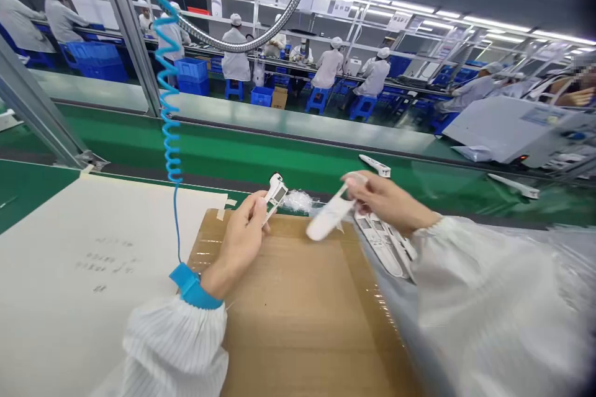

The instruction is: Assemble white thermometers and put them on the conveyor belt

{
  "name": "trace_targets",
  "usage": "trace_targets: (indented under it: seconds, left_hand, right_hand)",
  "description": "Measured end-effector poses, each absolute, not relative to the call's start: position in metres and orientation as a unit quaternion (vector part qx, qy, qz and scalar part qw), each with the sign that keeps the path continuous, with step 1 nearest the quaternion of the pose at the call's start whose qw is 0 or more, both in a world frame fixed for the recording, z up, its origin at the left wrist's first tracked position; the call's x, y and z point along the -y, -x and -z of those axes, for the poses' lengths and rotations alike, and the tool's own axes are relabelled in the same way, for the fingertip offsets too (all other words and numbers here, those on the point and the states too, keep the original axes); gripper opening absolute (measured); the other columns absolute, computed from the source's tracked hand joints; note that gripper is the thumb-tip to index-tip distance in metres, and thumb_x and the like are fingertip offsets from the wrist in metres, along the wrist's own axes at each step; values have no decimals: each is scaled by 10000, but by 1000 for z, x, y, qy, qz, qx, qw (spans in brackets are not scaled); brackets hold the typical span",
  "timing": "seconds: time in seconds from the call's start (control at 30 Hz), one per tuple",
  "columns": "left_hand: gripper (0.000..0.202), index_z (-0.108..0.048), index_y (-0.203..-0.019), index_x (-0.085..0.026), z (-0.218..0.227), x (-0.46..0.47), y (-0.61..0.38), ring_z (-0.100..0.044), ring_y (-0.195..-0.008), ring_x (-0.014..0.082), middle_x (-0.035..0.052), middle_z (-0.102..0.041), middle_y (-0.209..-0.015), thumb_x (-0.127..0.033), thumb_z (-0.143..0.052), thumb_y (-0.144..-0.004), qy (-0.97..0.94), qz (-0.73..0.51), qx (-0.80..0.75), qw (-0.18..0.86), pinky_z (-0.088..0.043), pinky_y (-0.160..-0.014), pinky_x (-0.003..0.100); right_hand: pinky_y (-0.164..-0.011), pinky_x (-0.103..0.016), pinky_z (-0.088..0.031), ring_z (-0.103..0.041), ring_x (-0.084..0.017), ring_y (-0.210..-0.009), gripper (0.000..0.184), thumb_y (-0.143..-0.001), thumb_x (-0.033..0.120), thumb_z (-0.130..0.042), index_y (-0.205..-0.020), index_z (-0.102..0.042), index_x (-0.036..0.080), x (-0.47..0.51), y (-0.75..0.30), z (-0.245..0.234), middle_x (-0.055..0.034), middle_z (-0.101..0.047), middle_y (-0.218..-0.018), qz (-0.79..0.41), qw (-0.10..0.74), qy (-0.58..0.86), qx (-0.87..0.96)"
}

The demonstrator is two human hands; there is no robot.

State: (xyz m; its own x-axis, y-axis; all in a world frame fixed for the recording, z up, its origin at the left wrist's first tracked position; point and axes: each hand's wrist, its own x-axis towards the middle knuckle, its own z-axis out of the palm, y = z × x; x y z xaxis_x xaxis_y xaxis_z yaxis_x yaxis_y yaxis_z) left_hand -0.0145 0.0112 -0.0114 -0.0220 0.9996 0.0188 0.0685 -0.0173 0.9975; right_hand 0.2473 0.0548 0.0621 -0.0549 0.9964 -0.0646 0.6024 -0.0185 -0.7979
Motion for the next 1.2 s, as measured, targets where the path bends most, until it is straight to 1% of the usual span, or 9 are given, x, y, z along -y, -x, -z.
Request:
trace_targets:
  seconds: [0.1,0.2,0.37,0.57,0.67,0.77,0.87,1.03,1.2]
  left_hand:
    - [355,-572,-1263,-265,17,-12,16,-615,-931,166,37,-654,-1140,-423,-455,-967,-591,-490,-505,393,-474,-826,299]
    - [326,-586,-1240,-257,19,-10,17,-561,-1145,204,29,-613,-1264,-349,-541,-930,-658,-464,-489,336,-423,-986,333]
    - [281,-607,-1186,-252,14,-6,16,-597,-1074,210,25,-648,-1199,-324,-552,-920,-678,-414,-496,350,-453,-926,334]
    - [393,-507,-1338,-266,9,6,0,-555,-1188,236,52,-577,-1336,-402,-436,-975,-691,-398,-493,348,-426,-1001,352]
    - [460,-480,-1367,-221,11,15,-14,-611,-1096,312,126,-613,-1275,-449,-395,-977,-739,-313,-521,292,-464,-921,430]
    - [487,-556,-1270,-176,15,21,-25,-667,-887,364,174,-696,-1036,-499,-339,-978,-795,-190,-525,236,-485,-748,443]
    - [519,-561,-1252,-197,16,19,-25,-679,-824,359,164,-708,-955,-546,-293,-977,-826,-160,-508,186,-471,-676,403]
    - [495,-554,-1241,-234,9,9,-9,-666,-908,349,126,-705,-996,-572,-313,-970,-759,-203,-600,151,-466,-711,407]
    - [486,-443,-1371,-258,3,11,-7,-523,-1222,267,74,-563,-1355,-472,-514,-941,-745,-381,-528,142,-397,-1017,400]
  right_hand:
    - [-637,-285,-454,-517,-119,-643,485,-745,507,-745,-1072,-595,182,-46,-202,-38,8,-566,-751,-551,334,491,587]
    - [-698,-277,-459,-522,-108,-689,438,-742,482,-775,-1024,-626,182,-36,-173,-10,4,-576,-768,-630,379,409,540]
    - [-720,-265,-451,-505,-104,-709,370,-754,478,-775,-965,-663,197,-27,-165,20,4,-579,-816,-627,474,373,493]
    - [-943,-360,-447,-591,-211,-978,426,-769,537,-737,-1023,-679,200,-20,-157,16,-54,-668,-1017,-612,546,366,440]
    - [-836,-367,-500,-617,-206,-821,482,-801,667,-616,-907,-671,200,-16,-148,10,-38,-669,-824,-697,567,349,268]
    - [-599,-320,-486,-481,-151,-515,475,-847,641,-520,-658,-568,208,-16,-146,7,33,-427,-472,-729,585,329,133]
    - [-514,-291,-443,-371,-126,-437,474,-855,590,-502,-568,-486,213,-16,-152,6,60,-269,-413,-741,582,317,111]
    - [-851,-324,-515,-622,-169,-860,367,-893,562,-566,-871,-632,202,-14,-156,3,-11,-640,-838,-765,543,266,221]
    - [-961,-384,-491,-592,-219,-1100,347,-838,493,-689,-1047,-650,219,-5,-138,5,-44,-672,-1052,-755,530,252,292]
